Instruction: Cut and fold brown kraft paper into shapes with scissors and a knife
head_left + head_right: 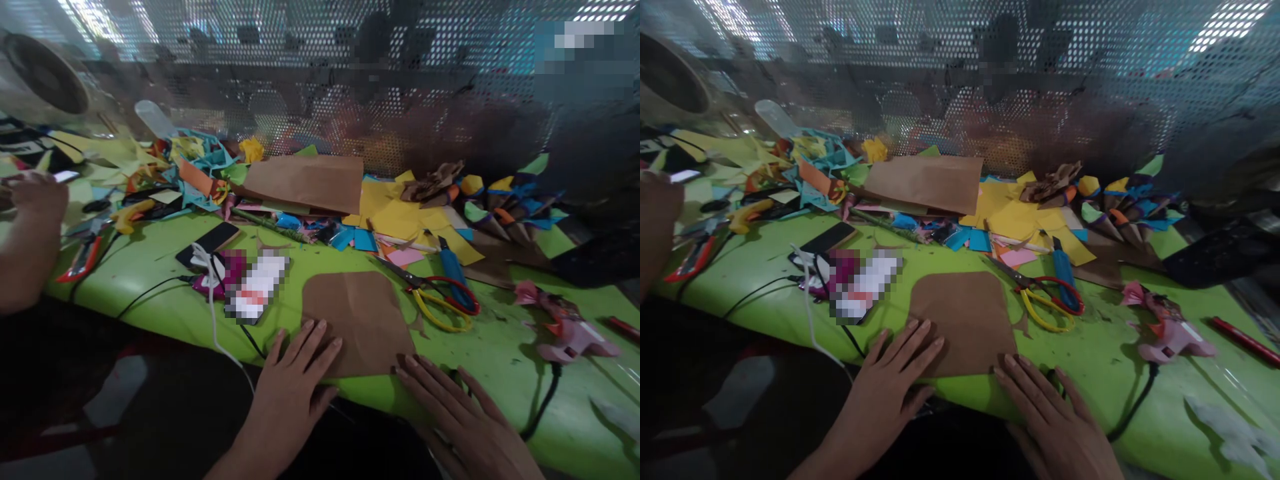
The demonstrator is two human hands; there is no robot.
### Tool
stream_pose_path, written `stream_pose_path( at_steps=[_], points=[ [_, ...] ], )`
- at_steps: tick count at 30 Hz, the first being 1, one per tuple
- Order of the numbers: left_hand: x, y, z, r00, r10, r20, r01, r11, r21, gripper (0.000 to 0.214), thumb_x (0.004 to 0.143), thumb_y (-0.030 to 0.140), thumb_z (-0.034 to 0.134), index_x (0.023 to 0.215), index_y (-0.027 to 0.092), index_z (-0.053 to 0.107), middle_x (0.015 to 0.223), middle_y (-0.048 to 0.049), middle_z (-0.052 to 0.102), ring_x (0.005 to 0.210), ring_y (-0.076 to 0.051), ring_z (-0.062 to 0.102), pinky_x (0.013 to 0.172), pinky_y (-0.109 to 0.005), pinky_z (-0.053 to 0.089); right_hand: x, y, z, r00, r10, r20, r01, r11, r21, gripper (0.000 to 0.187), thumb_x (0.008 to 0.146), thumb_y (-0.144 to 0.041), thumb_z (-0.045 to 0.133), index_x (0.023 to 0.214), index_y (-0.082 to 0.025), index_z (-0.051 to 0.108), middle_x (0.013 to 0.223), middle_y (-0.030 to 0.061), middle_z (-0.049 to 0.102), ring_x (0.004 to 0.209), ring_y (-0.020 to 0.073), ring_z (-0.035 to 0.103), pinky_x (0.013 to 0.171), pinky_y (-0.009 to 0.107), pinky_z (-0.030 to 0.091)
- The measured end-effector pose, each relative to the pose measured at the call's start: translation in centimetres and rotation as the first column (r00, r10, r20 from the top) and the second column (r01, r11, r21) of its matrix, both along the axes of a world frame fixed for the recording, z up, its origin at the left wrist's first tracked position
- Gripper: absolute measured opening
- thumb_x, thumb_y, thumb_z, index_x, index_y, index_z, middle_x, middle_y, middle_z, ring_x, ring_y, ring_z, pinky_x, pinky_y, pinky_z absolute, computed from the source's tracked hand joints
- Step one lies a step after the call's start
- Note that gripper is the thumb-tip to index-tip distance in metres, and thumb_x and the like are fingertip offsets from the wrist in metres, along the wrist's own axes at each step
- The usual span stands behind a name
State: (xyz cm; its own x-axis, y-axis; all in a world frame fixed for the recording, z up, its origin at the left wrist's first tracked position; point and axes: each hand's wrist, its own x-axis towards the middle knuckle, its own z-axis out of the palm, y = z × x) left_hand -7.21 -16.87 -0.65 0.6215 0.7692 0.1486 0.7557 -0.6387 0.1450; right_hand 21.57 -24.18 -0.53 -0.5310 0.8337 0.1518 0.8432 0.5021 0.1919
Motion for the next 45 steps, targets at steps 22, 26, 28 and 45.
stream_pose_path(
  at_steps=[22,26,28,45],
  points=[
    [0.2,1.4,-0.5,0.976,-0.133,0.171,0.107,0.982,0.154,0.044,0.09,0.01,0.047,0.129,0.029,0.058,0.137,-0.0023,0.059,0.125,-0.024,0.055,0.105,-0.05,0.04,-0.3,2.5,0.3,0.946,-0.036,-0.321,0.02,0.998,-0.055,0.038,0.094,-0.023,0.052,0.132,-0.027,0.053,0.124,0.0049,0.068,0.111,0.0221,0.064,0.098,0.043,0.044],
    [0.2,1.6,-0.4,0.914,-0.209,0.349,0.139,0.966,0.216,0.035,0.092,0.009,0.045,0.12,0.022,0.063,0.12,-0.0003,0.07,0.111,-0.017,0.064,0.104,-0.039,0.042,-0.4,3.1,0.3,0.933,-0.043,-0.357,0.026,0.998,-0.052,0.037,0.094,-0.023,0.052,0.131,-0.026,0.054,0.125,0.0046,0.067,0.112,0.0218,0.064,0.097,0.043,0.045],
    [0.4,1.7,-0.3,0.884,-0.217,0.414,0.128,0.964,0.232,0.031,0.092,0.009,0.046,0.114,0.021,0.065,0.115,0.0001,0.072,0.107,-0.016,0.066,0.103,-0.038,0.043,-0.5,3.5,0.3,0.927,-0.024,-0.375,0.017,1.0,-0.023,0.036,0.094,-0.022,0.052,0.13,-0.025,0.055,0.123,0.0046,0.068,0.111,0.0213,0.064,0.096,0.041,0.045],
    [0.4,1.2,-0.4,0.88,-0.136,0.454,0.086,0.988,0.128,0.029,0.091,0.019,0.056,0.119,0.022,0.062,0.121,-0.0027,0.069,0.112,-0.021,0.062,0.096,-0.042,0.048,-0.5,4.3,-0.1,0.923,0.04,-0.383,-0.029,0.999,0.035,0.034,0.093,-0.012,0.051,0.122,-0.026,0.06,0.116,0.0015,0.072,0.105,0.019,0.067,0.096,0.039,0.041]
  ],
)
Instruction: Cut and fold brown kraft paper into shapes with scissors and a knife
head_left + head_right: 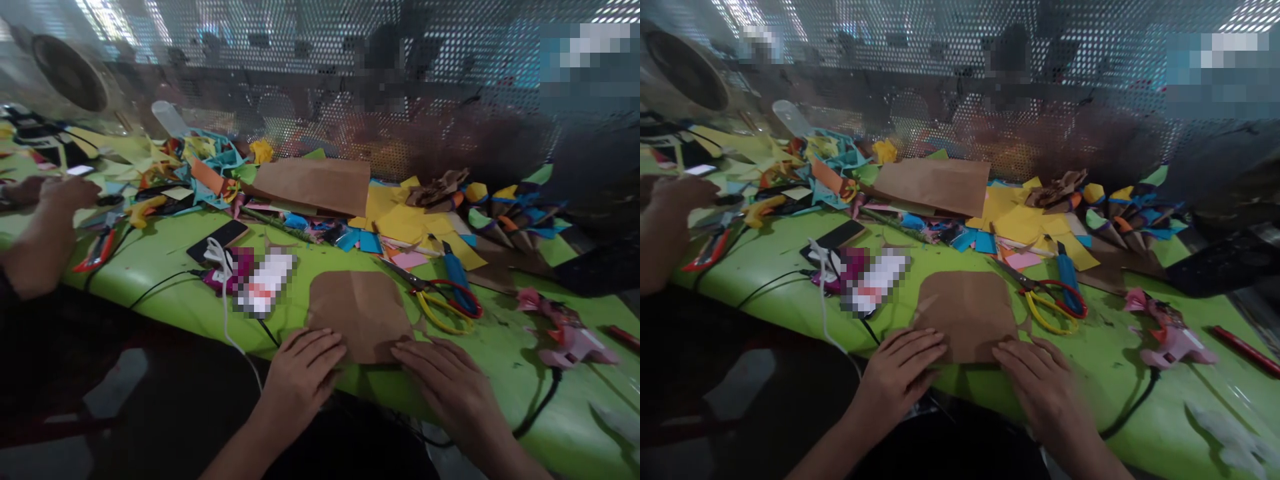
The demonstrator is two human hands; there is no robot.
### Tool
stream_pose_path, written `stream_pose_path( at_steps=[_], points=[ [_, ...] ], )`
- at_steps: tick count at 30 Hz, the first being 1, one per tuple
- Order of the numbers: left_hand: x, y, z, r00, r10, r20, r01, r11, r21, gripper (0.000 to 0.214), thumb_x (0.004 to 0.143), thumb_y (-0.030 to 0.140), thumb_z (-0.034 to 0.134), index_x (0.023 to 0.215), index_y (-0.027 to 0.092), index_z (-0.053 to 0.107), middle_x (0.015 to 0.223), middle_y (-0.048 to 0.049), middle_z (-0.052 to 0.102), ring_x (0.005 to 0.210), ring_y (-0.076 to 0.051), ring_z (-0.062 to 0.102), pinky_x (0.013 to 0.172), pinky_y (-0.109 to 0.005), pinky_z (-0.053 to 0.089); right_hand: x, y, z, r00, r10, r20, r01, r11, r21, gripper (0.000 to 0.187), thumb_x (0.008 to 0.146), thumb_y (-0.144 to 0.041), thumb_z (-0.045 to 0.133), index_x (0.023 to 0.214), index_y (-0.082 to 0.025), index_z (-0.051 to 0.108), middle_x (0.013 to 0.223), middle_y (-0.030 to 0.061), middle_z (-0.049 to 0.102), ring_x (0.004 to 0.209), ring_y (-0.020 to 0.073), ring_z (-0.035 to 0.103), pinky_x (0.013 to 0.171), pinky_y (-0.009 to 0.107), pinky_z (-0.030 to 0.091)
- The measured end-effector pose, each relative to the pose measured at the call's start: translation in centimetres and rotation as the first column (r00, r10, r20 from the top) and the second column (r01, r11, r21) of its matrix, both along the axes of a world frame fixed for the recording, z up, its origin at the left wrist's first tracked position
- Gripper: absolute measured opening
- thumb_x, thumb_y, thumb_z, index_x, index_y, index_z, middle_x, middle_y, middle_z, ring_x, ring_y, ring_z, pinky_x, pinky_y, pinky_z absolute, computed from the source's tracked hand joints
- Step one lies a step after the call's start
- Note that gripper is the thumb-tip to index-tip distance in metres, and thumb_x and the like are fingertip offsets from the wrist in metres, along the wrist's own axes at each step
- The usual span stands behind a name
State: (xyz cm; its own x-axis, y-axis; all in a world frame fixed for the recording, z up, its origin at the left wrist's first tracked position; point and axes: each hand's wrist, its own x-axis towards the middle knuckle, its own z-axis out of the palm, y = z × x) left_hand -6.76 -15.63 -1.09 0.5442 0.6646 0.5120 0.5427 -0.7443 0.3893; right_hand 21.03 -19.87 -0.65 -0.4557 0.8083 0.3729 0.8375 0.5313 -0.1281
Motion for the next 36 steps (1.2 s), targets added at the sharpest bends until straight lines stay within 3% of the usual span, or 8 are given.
stream_pose_path(
  at_steps=[8,15,21,25,27,29,32,36],
  points=[
    [-1.1,1.4,1.5,0.932,0.343,-0.12,-0.362,0.901,-0.238,0.055,0.093,0.038,0.051,0.144,0.023,0.037,0.133,-0.0116,0.059,0.12,-0.029,0.056,0.096,-0.051,0.046,0.4,1.5,0.6,0.953,-0.302,-0.025,0.297,0.947,-0.123,0.05,0.091,-0.048,0.053,0.135,-0.024,0.05,0.131,0.0113,0.062,0.112,0.0321,0.061,0.087,0.048,0.049],
    [-0.1,1.0,1.7,0.949,0.301,0.092,-0.252,0.902,-0.35,0.067,0.088,0.025,0.059,0.148,0.028,0.029,0.141,-0.0104,0.053,0.125,-0.028,0.054,0.098,-0.046,0.05,0.1,2.4,0.2,0.937,-0.295,-0.187,0.277,0.954,-0.117,0.055,0.087,-0.042,0.06,0.138,-0.025,0.046,0.12,0.0109,0.067,0.103,0.031,0.064,0.084,0.047,0.052],
    [-0.3,-0.2,0.1,0.918,0.338,0.208,-0.2,0.847,-0.493,0.079,0.087,0.021,0.06,0.152,0.027,0.017,0.143,-0.0105,0.052,0.124,-0.025,0.056,0.093,-0.035,0.055,-0.4,1.4,1.0,0.799,-0.397,-0.452,0.28,0.91,-0.306,0.074,0.085,-0.039,0.064,0.149,-0.026,0.03,0.125,0.0102,0.063,0.108,0.0272,0.064,0.088,0.04,0.054],
    [-0.6,-0.8,-0.9,0.877,0.373,0.304,-0.139,0.801,-0.582,0.084,0.087,0.018,0.059,0.153,0.024,0.008,0.121,-0.009,0.068,0.102,-0.019,0.069,0.079,-0.03,0.06,0.0,0.7,1.3,0.767,-0.337,-0.546,0.175,0.929,-0.326,0.044,0.082,-0.027,0.063,0.126,-0.026,0.057,0.115,0.0089,0.068,0.1,0.0255,0.067,0.077,0.034,0.057],
    [-0.8,-1.0,-1.0,0.893,0.329,0.306,-0.117,0.828,-0.549,0.07,0.084,0.013,0.058,0.148,0.025,0.03,0.117,-0.0079,0.07,0.101,-0.019,0.069,0.082,-0.032,0.059,0.1,0.5,1.6,0.806,-0.222,-0.549,0.057,0.952,-0.301,0.017,0.082,-0.02,0.06,0.096,-0.026,0.07,0.093,0.0064,0.071,0.089,0.0236,0.069,0.072,0.031,0.058],
    [-1.2,-1.0,-0.7,0.947,0.191,0.258,-0.049,0.88,-0.472,0.054,0.082,0.011,0.058,0.133,0.026,0.052,0.117,-0.0073,0.07,0.103,-0.021,0.068,0.091,-0.038,0.056,-0.1,0.3,2.1,0.857,-0.124,-0.501,-0.025,0.959,-0.281,0.017,0.083,-0.018,0.058,0.079,-0.027,0.072,0.089,0.0054,0.071,0.09,0.0232,0.069,0.074,0.032,0.057],
    [-1.8,-1.0,-0.4,0.99,-0.028,0.139,0.076,0.931,-0.358,0.047,0.081,0.008,0.057,0.123,0.029,0.06,0.114,-0.0046,0.072,0.108,-0.021,0.066,0.106,-0.048,0.044,-0.2,0.2,2.4,0.916,-0.035,-0.4,-0.084,0.958,-0.276,0.02,0.084,-0.017,0.058,0.084,-0.031,0.073,0.103,0.0037,0.074,0.099,0.0231,0.069,0.082,0.036,0.057],
    [-2.1,-0.9,-0.1,0.989,-0.144,0.042,0.15,0.951,-0.271,0.048,0.081,0.008,0.055,0.123,0.029,0.06,0.12,-0.0046,0.07,0.117,-0.021,0.061,0.109,-0.05,0.039,0.1,0.1,1.8,0.937,0.02,-0.349,-0.146,0.93,-0.338,0.033,0.087,-0.017,0.05,0.109,-0.032,0.069,0.118,0.0046,0.071,0.109,0.0225,0.066,0.089,0.039,0.055]
  ],
)
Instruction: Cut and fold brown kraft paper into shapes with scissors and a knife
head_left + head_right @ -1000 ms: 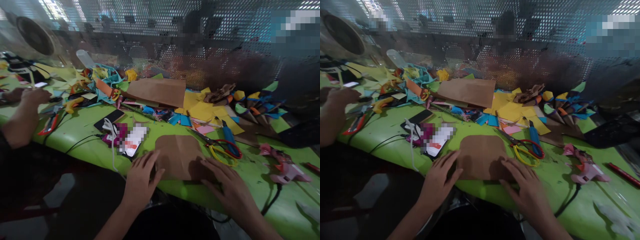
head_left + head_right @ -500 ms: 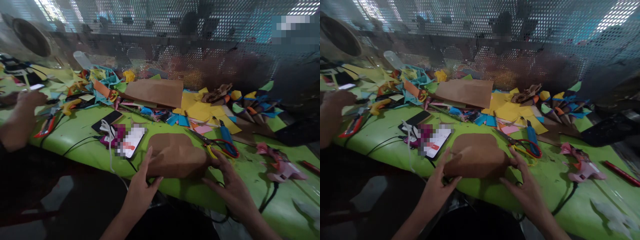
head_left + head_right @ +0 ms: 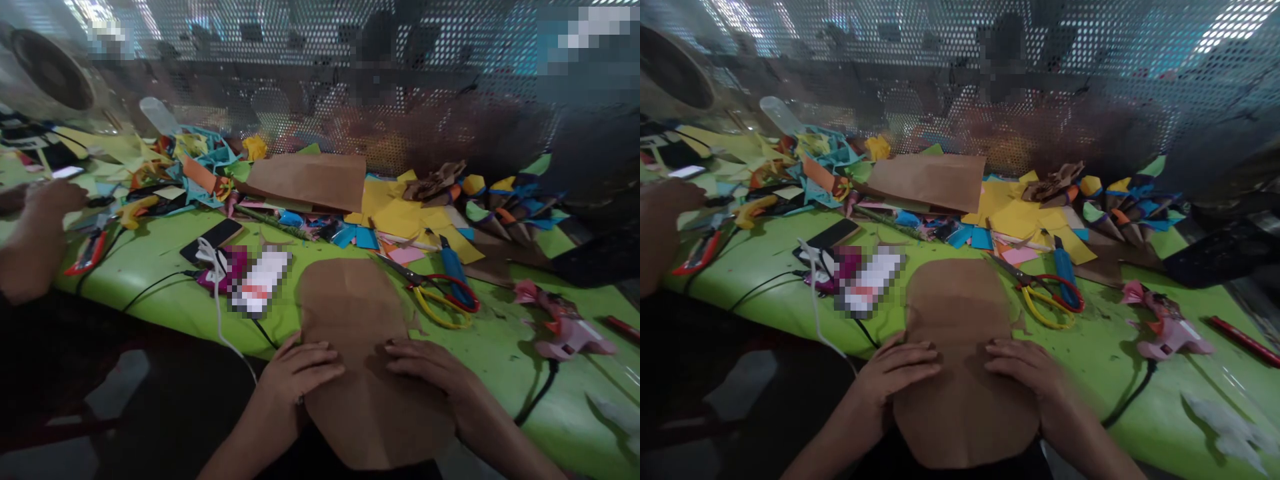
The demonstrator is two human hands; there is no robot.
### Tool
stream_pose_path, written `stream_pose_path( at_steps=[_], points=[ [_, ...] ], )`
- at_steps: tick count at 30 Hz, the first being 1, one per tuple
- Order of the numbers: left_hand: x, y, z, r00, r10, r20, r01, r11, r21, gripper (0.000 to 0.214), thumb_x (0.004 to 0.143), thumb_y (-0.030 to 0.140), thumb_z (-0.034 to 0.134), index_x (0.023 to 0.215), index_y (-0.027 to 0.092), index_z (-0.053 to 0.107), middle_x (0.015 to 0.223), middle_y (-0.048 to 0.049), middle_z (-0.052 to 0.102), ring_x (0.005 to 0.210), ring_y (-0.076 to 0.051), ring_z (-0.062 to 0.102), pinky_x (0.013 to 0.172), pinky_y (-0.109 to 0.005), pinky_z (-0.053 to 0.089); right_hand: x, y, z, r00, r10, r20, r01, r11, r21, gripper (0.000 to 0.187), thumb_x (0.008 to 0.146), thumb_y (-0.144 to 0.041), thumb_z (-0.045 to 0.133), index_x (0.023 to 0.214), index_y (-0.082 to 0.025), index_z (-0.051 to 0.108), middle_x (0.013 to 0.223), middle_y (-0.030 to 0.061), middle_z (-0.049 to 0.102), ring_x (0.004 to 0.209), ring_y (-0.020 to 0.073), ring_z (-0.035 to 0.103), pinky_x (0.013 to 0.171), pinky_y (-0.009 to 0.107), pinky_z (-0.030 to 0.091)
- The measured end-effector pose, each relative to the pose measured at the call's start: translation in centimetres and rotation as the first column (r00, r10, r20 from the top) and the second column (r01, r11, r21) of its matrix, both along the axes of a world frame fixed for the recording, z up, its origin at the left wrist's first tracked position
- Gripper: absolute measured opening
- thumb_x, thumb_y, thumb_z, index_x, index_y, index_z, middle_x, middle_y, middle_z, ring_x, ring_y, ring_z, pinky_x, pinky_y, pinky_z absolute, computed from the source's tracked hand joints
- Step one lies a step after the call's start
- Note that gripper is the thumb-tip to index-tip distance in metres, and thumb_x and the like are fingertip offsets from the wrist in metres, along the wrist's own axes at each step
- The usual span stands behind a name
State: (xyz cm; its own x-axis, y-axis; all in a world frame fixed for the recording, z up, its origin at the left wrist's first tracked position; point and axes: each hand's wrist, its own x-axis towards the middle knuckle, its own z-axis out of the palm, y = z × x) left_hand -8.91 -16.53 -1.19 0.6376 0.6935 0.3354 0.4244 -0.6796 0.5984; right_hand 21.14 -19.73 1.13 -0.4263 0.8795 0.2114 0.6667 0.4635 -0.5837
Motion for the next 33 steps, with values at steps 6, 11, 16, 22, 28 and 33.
stream_pose_path(
  at_steps=[6,11,16,22,28,33],
  points=[
    [0.1,-0.1,0.9,0.998,-0.03,-0.063,0.031,0.999,0.009,0.051,0.078,0.009,0.057,0.125,0.029,0.059,0.126,-0.0041,0.066,0.12,-0.02,0.059,0.109,-0.05,0.038,0.5,0.1,-1.6,1.0,-0.004,-0.025,0.003,1.0,-0.031,0.031,0.086,-0.033,0.055,0.113,-0.033,0.069,0.115,0.0058,0.073,0.11,0.0277,0.066,0.095,0.046,0.052],
    [-0.1,0.0,1.1,0.993,-0.028,-0.111,0.026,1.0,-0.016,0.058,0.079,0.005,0.055,0.13,0.031,0.055,0.131,-0.0017,0.063,0.124,-0.02,0.055,0.108,-0.051,0.04,0.4,0.5,-1.0,0.998,-0.011,-0.066,0.008,0.999,-0.049,0.028,0.085,-0.037,0.058,0.11,-0.033,0.071,0.112,0.0064,0.074,0.109,0.028,0.066,0.096,0.045,0.051],
    [-0.3,0.6,1.1,0.988,0.069,-0.138,-0.07,0.998,-0.004,0.061,0.08,0.006,0.058,0.136,0.028,0.05,0.136,-0.0042,0.059,0.127,-0.022,0.051,0.103,-0.048,0.044,0.5,0.4,0.6,0.976,-0.034,-0.213,0.005,0.991,-0.136,0.023,0.09,-0.038,0.056,0.104,-0.031,0.073,0.116,0.0082,0.072,0.112,0.0308,0.065,0.093,0.048,0.053],
    [0.6,1.2,1.3,0.966,0.259,0.021,-0.259,0.966,0.012,0.013,0.09,0.018,0.054,0.089,0.021,0.067,0.086,-0.0029,0.073,0.084,-0.021,0.066,0.079,-0.04,0.052,-0.1,0.9,0.2,0.858,-0.4,-0.324,0.295,0.898,-0.326,0.03,0.084,-0.05,0.064,0.096,-0.024,0.072,0.089,0.0083,0.078,0.083,0.0281,0.074,0.074,0.039,0.063],
    [2.1,1.6,1.1,0.857,0.516,-0.004,-0.514,0.852,-0.1,0.02,0.093,0.031,0.052,0.078,0.02,0.058,0.071,-0.0014,0.066,0.069,-0.019,0.063,0.064,-0.032,0.051,-0.5,3.3,-0.9,0.789,-0.476,-0.388,0.371,0.873,-0.316,0.046,0.085,-0.038,0.065,0.127,-0.026,0.049,0.083,0.004,0.076,0.072,0.0243,0.074,0.059,0.033,0.062],
    [2.6,2.5,0.1,0.823,0.568,0.018,-0.561,0.816,-0.141,0.047,0.092,0.029,0.051,0.138,0.019,0.042,0.106,-0.0105,0.071,0.092,-0.024,0.069,0.075,-0.037,0.056,-0.7,5.1,-1.2,0.791,-0.476,-0.384,0.374,0.873,-0.312,0.065,0.087,-0.029,0.061,0.145,-0.024,0.032,0.08,0.0015,0.072,0.074,0.0221,0.072,0.062,0.031,0.06]
  ],
)
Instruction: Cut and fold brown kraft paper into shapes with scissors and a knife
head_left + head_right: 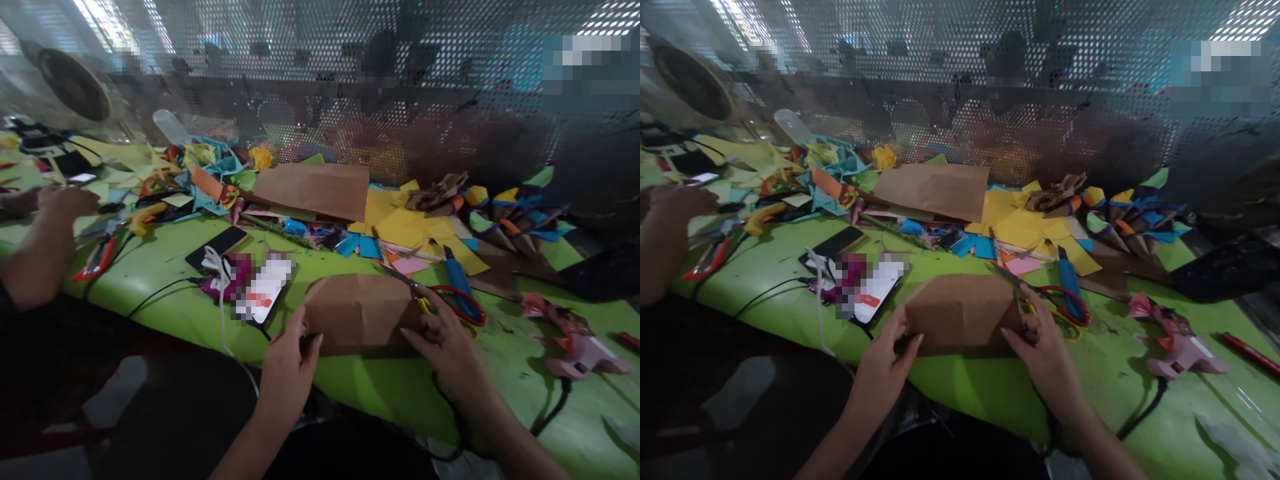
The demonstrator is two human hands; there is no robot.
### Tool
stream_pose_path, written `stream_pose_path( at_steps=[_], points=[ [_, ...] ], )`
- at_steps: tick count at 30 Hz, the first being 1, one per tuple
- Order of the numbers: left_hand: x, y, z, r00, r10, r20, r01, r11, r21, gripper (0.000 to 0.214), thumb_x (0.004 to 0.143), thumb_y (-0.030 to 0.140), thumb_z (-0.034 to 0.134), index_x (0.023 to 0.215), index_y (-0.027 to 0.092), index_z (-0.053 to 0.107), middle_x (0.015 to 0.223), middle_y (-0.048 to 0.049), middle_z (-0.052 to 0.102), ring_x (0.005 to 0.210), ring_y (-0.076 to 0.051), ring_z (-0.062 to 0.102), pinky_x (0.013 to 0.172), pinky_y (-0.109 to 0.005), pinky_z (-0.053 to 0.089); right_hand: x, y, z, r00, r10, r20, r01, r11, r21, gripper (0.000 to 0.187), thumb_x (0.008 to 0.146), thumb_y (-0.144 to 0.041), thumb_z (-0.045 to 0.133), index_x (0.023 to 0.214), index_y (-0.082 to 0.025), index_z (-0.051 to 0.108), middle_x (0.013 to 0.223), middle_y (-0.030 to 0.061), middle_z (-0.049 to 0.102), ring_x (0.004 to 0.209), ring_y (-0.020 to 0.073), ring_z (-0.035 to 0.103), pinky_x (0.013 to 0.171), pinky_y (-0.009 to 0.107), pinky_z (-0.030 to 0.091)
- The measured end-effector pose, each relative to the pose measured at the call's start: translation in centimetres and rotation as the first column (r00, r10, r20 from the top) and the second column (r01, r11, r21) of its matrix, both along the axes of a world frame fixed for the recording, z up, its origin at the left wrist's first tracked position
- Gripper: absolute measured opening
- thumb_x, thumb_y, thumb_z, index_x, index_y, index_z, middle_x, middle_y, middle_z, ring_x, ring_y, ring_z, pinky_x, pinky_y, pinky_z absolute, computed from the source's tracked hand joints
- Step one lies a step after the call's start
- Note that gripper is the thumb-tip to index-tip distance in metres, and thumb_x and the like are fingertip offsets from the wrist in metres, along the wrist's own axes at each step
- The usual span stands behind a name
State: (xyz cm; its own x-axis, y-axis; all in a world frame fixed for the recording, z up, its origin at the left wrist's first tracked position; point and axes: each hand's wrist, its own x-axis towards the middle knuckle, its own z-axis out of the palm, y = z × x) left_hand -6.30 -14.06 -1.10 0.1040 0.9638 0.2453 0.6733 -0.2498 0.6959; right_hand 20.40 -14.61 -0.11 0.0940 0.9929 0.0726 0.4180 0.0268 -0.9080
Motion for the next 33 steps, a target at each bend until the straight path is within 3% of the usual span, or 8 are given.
stream_pose_path(
  at_steps=[5,9,13,16,19,23,27,33],
  points=[
    [0.3,0.5,0.0,0.993,-0.015,-0.117,0.018,1.0,0.026,0.069,0.094,0.026,0.048,0.153,0.022,0.013,0.126,-0.0151,0.062,0.111,-0.03,0.063,0.084,-0.042,0.055,-0.2,1.0,-0.1,0.967,0.0,0.253,-0.008,0.999,0.032,0.055,0.09,-0.03,0.056,0.142,-0.026,0.042,0.092,0.0021,0.07,0.071,0.018,0.068,0.064,0.03,0.057],
    [0.4,0.6,0.2,0.968,-0.027,-0.251,0.05,0.995,0.087,0.056,0.094,0.023,0.046,0.148,0.026,0.031,0.142,-0.0136,0.048,0.123,-0.03,0.054,0.091,-0.045,0.052,-0.3,1.3,0.1,0.86,0.015,0.51,-0.063,0.995,0.077,0.044,0.092,-0.031,0.052,0.135,-0.026,0.053,0.104,0.0062,0.07,0.08,0.022,0.068,0.07,0.035,0.056],
    [0.6,0.6,0.5,0.922,0.025,-0.387,0.035,0.989,0.147,0.048,0.093,0.017,0.047,0.14,0.027,0.046,0.151,-0.011,0.038,0.125,-0.031,0.05,0.096,-0.049,0.047,-0.7,1.3,0.2,0.791,0.038,0.61,-0.089,0.995,0.054,0.042,0.096,-0.032,0.044,0.138,-0.027,0.05,0.118,0.0098,0.065,0.096,0.0254,0.066,0.078,0.039,0.055],
    [0.7,0.6,0.8,0.891,-0.034,-0.453,0.112,0.983,0.148,0.048,0.092,0.013,0.045,0.137,0.032,0.051,0.149,-0.0045,0.044,0.126,-0.028,0.048,0.1,-0.049,0.043,-1.1,1.2,-0.1,0.733,0.047,0.679,-0.08,0.997,0.016,0.044,0.099,-0.036,0.038,0.141,-0.028,0.045,0.119,0.0101,0.062,0.097,0.0257,0.065,0.08,0.039,0.054],
    [0.9,0.5,0.9,0.865,-0.142,-0.481,0.224,0.968,0.116,0.042,0.095,0.023,0.046,0.134,0.036,0.052,0.146,0.0021,0.048,0.131,-0.027,0.044,0.103,-0.051,0.038,-1.4,1.1,-0.4,0.662,0.039,0.748,-0.073,0.997,0.013,0.045,0.1,-0.039,0.035,0.143,-0.03,0.044,0.113,0.0104,0.061,0.093,0.0255,0.066,0.076,0.038,0.055],
    [0.9,0.6,0.6,0.837,-0.192,-0.512,0.269,0.96,0.08,0.041,0.094,0.034,0.049,0.135,0.038,0.051,0.148,0.0012,0.047,0.131,-0.028,0.045,0.102,-0.053,0.037,-1.6,0.9,-0.3,0.536,0.003,0.844,-0.061,0.998,0.035,0.047,0.098,-0.045,0.035,0.14,-0.029,0.049,0.107,0.0121,0.061,0.082,0.0259,0.066,0.067,0.039,0.055],
    [0.8,0.6,0.4,0.825,-0.209,-0.525,0.275,0.96,0.051,0.043,0.094,0.038,0.05,0.137,0.037,0.049,0.151,-0.0004,0.043,0.133,-0.03,0.043,0.101,-0.053,0.038,-1.9,0.5,-0.1,0.385,-0.061,0.921,-0.129,0.985,0.119,0.045,0.095,-0.044,0.043,0.136,-0.03,0.055,0.128,0.0141,0.059,0.103,0.0355,0.061,0.078,0.05,0.053],
    [1.1,2.0,2.1,0.836,-0.252,-0.488,0.268,0.963,-0.037,0.035,0.095,0.041,0.046,0.129,0.037,0.055,0.144,-0.0005,0.051,0.127,-0.029,0.047,0.099,-0.054,0.037,-2.3,-0.1,-1.4,0.408,0.137,0.903,-0.359,0.933,0.02,0.058,0.092,-0.045,0.051,0.147,-0.036,0.037,0.154,0.0032,0.038,0.131,0.0307,0.046,0.1,0.049,0.044]
  ],
)
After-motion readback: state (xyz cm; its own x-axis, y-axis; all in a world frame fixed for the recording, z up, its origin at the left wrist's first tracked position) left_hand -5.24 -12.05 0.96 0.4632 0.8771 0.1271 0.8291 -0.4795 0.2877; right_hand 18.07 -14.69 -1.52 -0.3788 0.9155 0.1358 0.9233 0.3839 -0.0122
